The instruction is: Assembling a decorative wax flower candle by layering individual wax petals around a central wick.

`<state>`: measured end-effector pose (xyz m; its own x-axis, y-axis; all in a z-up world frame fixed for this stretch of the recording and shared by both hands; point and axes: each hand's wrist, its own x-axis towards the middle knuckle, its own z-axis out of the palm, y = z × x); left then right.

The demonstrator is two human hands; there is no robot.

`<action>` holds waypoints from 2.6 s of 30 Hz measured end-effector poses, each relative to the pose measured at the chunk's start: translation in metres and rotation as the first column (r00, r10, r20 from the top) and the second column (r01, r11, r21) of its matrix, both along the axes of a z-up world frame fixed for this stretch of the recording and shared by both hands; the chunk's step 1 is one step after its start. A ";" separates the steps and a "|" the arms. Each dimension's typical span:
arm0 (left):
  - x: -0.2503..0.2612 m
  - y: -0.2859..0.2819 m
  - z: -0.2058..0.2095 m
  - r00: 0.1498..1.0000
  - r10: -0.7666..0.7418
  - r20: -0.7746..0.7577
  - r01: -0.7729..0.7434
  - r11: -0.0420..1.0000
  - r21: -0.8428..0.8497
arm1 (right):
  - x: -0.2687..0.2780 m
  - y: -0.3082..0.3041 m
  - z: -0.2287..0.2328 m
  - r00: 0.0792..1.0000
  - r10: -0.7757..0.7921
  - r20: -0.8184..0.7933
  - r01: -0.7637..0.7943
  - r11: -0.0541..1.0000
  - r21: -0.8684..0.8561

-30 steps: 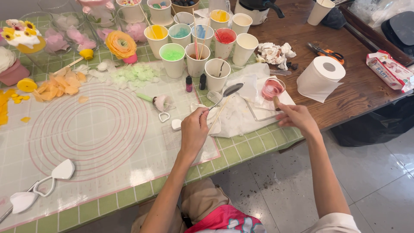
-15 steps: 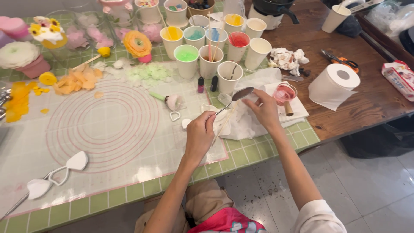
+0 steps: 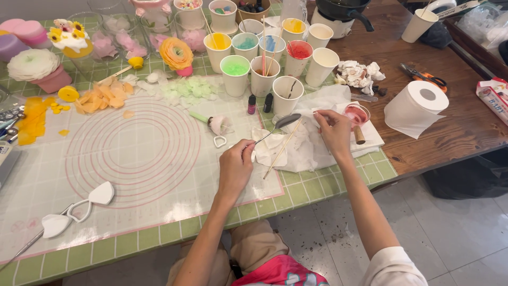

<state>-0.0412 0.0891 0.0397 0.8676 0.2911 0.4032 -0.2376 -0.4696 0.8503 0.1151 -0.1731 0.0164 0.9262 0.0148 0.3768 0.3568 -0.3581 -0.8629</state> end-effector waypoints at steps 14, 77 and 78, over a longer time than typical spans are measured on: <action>-0.035 0.112 0.010 0.986 0.140 -0.087 -0.157 0.959 -0.234 | -0.041 0.009 0.073 0.895 -0.105 0.433 0.344 0.781 -0.521; -0.137 0.238 -0.034 0.906 0.394 0.154 -0.134 0.611 -0.780 | -0.024 0.084 0.083 0.619 0.647 -0.445 -0.427 0.753 0.501; -0.141 0.239 -0.031 0.902 0.406 0.147 -0.151 0.615 -0.774 | -0.023 0.101 0.077 0.569 0.702 -0.429 -0.462 0.704 0.540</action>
<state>-0.1817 0.3282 0.0092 0.5758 0.8036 0.1505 -0.4871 0.1894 0.8526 0.0917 -0.0725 0.0935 0.7763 0.6196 -0.1160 -0.2189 0.0924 -0.9714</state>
